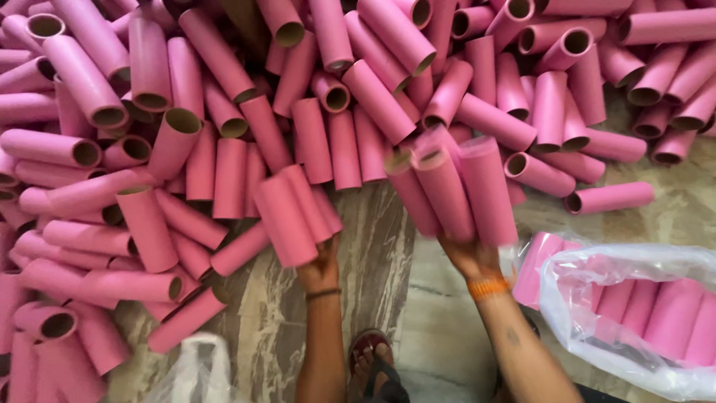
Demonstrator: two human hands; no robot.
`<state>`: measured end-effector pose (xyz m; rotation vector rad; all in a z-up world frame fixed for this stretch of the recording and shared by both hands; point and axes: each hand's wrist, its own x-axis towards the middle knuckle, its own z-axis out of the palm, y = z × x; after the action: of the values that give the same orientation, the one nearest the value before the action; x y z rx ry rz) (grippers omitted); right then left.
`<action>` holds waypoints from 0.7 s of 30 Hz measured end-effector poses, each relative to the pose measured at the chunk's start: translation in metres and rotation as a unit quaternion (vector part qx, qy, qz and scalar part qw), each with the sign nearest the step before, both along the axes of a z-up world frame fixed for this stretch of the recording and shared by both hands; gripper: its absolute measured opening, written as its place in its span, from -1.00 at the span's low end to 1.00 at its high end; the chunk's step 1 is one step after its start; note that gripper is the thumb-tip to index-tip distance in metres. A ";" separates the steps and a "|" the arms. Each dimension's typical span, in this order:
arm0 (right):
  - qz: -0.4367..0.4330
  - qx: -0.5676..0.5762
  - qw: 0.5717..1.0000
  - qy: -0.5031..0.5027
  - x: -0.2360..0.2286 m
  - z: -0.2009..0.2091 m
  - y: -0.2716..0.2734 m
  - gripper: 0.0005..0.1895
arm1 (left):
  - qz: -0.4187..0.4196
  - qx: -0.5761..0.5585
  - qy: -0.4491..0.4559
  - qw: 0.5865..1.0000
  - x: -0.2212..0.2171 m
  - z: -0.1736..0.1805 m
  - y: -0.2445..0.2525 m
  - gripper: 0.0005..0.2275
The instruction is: The person gathers pink cylindrical tubes from a large pile on the floor and places them into a clear plastic bag. They repeatedly pick up handfuls of cylinders and arrange them inside the bag, continuing until the bag is full.
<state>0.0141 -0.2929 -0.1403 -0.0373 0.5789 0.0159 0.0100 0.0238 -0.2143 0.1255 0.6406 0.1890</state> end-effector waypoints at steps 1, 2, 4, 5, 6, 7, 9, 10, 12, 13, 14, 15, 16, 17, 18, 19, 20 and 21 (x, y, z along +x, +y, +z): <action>0.009 0.026 0.999 -0.018 0.023 0.005 0.012 -0.54 | 0.008 0.009 0.008 1.000 0.004 -0.003 0.002 -0.69; 0.020 0.046 0.998 -0.048 0.060 0.008 0.021 -0.53 | 0.017 0.016 0.007 1.000 0.018 -0.008 0.003 -0.71; 0.056 0.048 0.991 -0.108 0.128 0.017 0.035 -0.52 | 0.027 0.022 0.009 0.999 0.035 -0.014 0.003 -0.74; 0.081 0.019 0.987 -0.141 0.156 0.022 0.041 -0.52 | 0.029 0.022 0.011 0.999 0.042 -0.016 0.003 -0.76; 0.106 -0.011 0.980 -0.170 0.174 0.026 0.047 -0.52 | 0.031 0.021 0.018 0.999 0.041 -0.017 0.002 -0.77; 0.115 -0.074 0.971 -0.194 0.181 0.029 0.050 -0.52 | 0.026 0.014 -0.021 0.999 0.042 -0.018 0.002 -0.80; 0.136 -0.197 0.942 -0.236 0.170 0.031 0.063 -0.52 | 0.025 0.020 0.010 0.999 0.031 -0.015 0.002 -0.80; 0.108 -0.333 0.908 -0.231 0.156 0.033 0.071 -0.48 | 0.027 0.022 0.041 0.999 0.027 -0.012 0.002 -0.81; 0.048 -0.581 0.784 -0.213 0.118 0.029 0.092 -0.39 | 0.025 0.026 0.103 0.994 0.023 -0.008 0.001 -0.81; 0.015 -0.688 0.698 -0.199 0.097 0.027 0.101 -0.34 | 0.025 0.031 0.113 0.993 0.019 -0.006 -0.001 -0.81; -0.020 -0.781 0.598 -0.180 0.081 0.023 0.111 -0.29 | 0.022 0.034 0.110 0.993 0.018 -0.007 -0.001 -0.82; -0.054 -0.858 0.486 -0.158 0.070 0.020 0.117 -0.23 | 0.020 0.043 0.097 0.994 0.014 -0.007 -0.002 -0.83; -0.034 -0.816 0.560 -0.137 0.074 0.016 0.124 -0.27 | 0.018 0.043 0.082 0.996 0.020 -0.010 -0.001 -0.83; -0.014 -0.768 0.629 -0.117 0.086 0.013 0.130 -0.31 | 0.016 0.043 0.067 0.997 0.029 -0.015 -0.001 -0.84; 0.010 -0.714 0.693 -0.095 0.095 0.012 0.133 -0.35 | 0.015 0.041 0.054 0.998 0.028 -0.019 -0.003 -0.84; 0.016 -0.743 0.668 -0.045 0.111 0.012 0.135 -0.44 | 0.013 0.044 0.049 0.998 0.028 -0.023 -0.004 -0.84; 0.025 -0.768 0.640 0.010 0.121 0.013 0.136 -0.51 | 0.011 0.048 0.046 0.998 0.016 -0.024 -0.005 -0.84; 0.035 -0.789 0.610 0.064 0.124 0.017 0.136 -0.57 | 0.008 0.052 0.044 0.998 0.005 -0.022 -0.004 -0.84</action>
<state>0.1382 -0.1573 -0.1230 -1.8381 0.5704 -0.4396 0.0146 0.0193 -0.2368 0.2299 0.7207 0.2330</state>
